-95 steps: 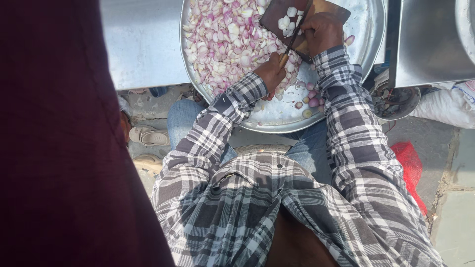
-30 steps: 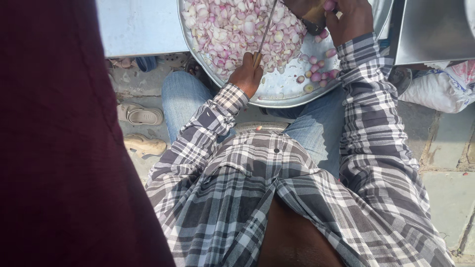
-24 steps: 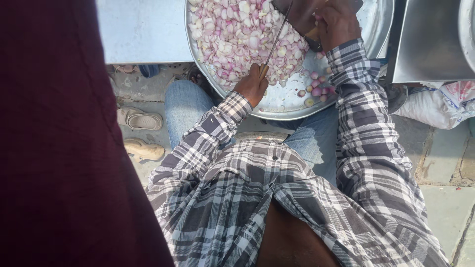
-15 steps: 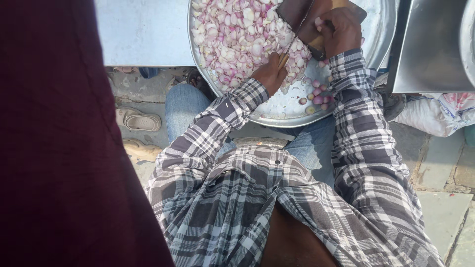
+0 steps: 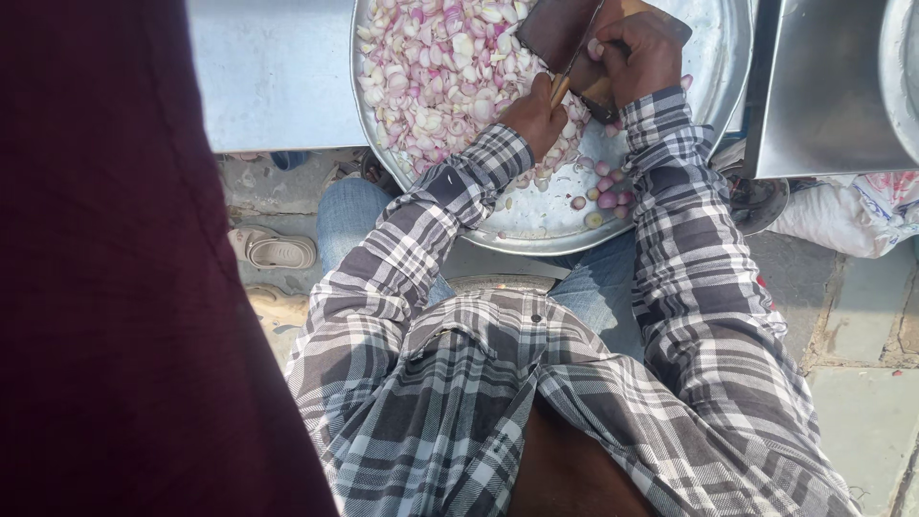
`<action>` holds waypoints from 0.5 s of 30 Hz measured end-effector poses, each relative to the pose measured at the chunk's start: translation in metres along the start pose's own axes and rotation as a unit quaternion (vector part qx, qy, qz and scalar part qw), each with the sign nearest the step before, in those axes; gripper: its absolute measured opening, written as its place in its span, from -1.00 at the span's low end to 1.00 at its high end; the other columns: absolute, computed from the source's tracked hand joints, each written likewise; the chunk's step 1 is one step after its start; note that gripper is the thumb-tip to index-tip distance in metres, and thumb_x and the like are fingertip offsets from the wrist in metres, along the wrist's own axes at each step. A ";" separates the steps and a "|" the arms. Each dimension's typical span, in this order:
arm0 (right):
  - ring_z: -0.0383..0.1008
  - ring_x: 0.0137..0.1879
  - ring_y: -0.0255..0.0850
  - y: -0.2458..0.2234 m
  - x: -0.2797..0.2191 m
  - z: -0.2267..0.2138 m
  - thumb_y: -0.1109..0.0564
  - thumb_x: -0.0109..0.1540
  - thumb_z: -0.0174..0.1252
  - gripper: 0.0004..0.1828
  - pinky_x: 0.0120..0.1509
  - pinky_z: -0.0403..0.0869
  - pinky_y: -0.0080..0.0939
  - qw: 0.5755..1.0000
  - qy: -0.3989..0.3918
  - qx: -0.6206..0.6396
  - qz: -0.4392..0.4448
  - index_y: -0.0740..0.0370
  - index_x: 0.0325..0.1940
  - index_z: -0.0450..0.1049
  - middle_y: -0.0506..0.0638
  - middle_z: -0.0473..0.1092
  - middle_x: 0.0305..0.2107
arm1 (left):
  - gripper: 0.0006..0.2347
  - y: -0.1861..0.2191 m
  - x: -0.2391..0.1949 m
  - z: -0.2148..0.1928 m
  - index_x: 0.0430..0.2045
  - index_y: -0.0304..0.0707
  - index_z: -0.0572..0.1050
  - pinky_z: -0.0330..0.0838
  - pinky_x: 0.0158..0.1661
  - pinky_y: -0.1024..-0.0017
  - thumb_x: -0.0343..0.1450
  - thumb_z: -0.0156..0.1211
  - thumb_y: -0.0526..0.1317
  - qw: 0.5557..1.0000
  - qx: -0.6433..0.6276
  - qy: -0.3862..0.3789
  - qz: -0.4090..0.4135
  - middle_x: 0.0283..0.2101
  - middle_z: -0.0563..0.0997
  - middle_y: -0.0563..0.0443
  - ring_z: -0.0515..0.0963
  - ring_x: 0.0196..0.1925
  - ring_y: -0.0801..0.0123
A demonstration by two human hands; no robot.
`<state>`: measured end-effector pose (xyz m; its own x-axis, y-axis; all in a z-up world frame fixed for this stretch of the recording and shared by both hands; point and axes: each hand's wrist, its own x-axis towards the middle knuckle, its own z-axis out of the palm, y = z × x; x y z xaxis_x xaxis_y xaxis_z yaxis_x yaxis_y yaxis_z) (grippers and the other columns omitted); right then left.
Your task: The person sits on the ground and uses a knife to chop small red onions on a wooden board placed over a large metal tray. The chopped onions accumulate in the tray as the person continues to slice them one by one.
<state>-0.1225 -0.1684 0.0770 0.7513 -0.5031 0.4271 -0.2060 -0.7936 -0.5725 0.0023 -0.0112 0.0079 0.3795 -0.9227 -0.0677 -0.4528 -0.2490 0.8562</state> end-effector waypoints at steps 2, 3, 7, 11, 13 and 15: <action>0.57 -0.04 -0.02 0.001 0.000 0.001 0.44 0.20 0.29 -0.80 0.09 0.52 -0.06 1.000 0.002 0.011 -0.015 0.29 -0.14 0.63 0.08 0.54 -0.24 | -0.69 0.002 0.000 -0.003 -0.10 -0.43 0.16 0.48 -0.29 -0.13 0.46 0.07 -0.20 1.000 0.018 -0.021 -0.001 -0.48 0.59 -0.44 0.63 -0.38 -0.31; 0.58 -0.03 -0.03 0.002 0.000 0.001 0.45 0.19 0.28 -0.79 0.10 0.52 -0.07 1.000 0.003 0.016 -0.022 0.29 -0.15 0.63 0.06 0.56 -0.24 | -0.69 0.004 -0.001 -0.006 -0.09 -0.43 0.16 0.47 -0.29 -0.14 0.46 0.07 -0.19 0.999 0.028 -0.032 -0.002 -0.48 0.59 -0.45 0.63 -0.38 -0.32; 0.59 -0.04 -0.06 0.005 -0.001 -0.001 0.46 0.19 0.27 -0.79 0.10 0.54 -0.11 0.999 -0.003 0.040 -0.015 0.27 -0.17 0.66 0.03 0.57 -0.25 | -0.69 0.003 -0.014 -0.018 -0.06 -0.43 0.16 0.48 -0.25 -0.14 0.47 0.06 -0.20 0.994 0.068 -0.085 -0.015 -0.43 0.61 -0.48 0.64 -0.35 -0.32; 0.60 -0.06 -0.08 0.008 -0.001 -0.001 0.46 0.19 0.27 -0.78 0.09 0.54 -0.13 0.999 0.000 0.046 -0.018 0.27 -0.18 0.66 0.03 0.58 -0.26 | -0.71 0.016 -0.017 -0.025 -0.02 -0.46 0.15 0.50 -0.21 -0.08 0.49 0.00 -0.25 0.986 0.100 -0.123 -0.044 -0.37 0.64 -0.47 0.68 -0.33 -0.22; 0.60 -0.08 -0.11 0.007 -0.004 -0.001 0.46 0.20 0.26 -0.78 0.07 0.54 -0.14 0.999 -0.004 0.052 0.000 0.27 -0.17 0.67 0.03 0.57 -0.26 | -0.72 0.026 -0.021 -0.028 0.00 -0.48 0.13 0.53 -0.26 -0.04 0.50 -0.04 -0.27 0.982 0.089 -0.146 -0.077 -0.35 0.63 -0.46 0.69 -0.35 -0.17; 0.61 -0.10 -0.15 0.006 -0.002 -0.001 0.45 0.22 0.24 -0.77 0.02 0.55 -0.18 0.997 -0.008 0.071 0.035 0.26 -0.13 0.67 0.04 0.57 -0.23 | -0.71 0.036 -0.022 -0.036 0.01 -0.47 0.12 0.55 -0.35 -0.02 0.50 -0.07 -0.26 0.976 0.056 -0.170 -0.123 -0.34 0.62 -0.45 0.69 -0.41 -0.16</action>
<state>-0.1256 -0.1728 0.0733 0.7482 -0.5496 0.3715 -0.1683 -0.6990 -0.6951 0.0066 0.0110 0.0582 0.2069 -0.8705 -0.4465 -0.4750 -0.4884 0.7320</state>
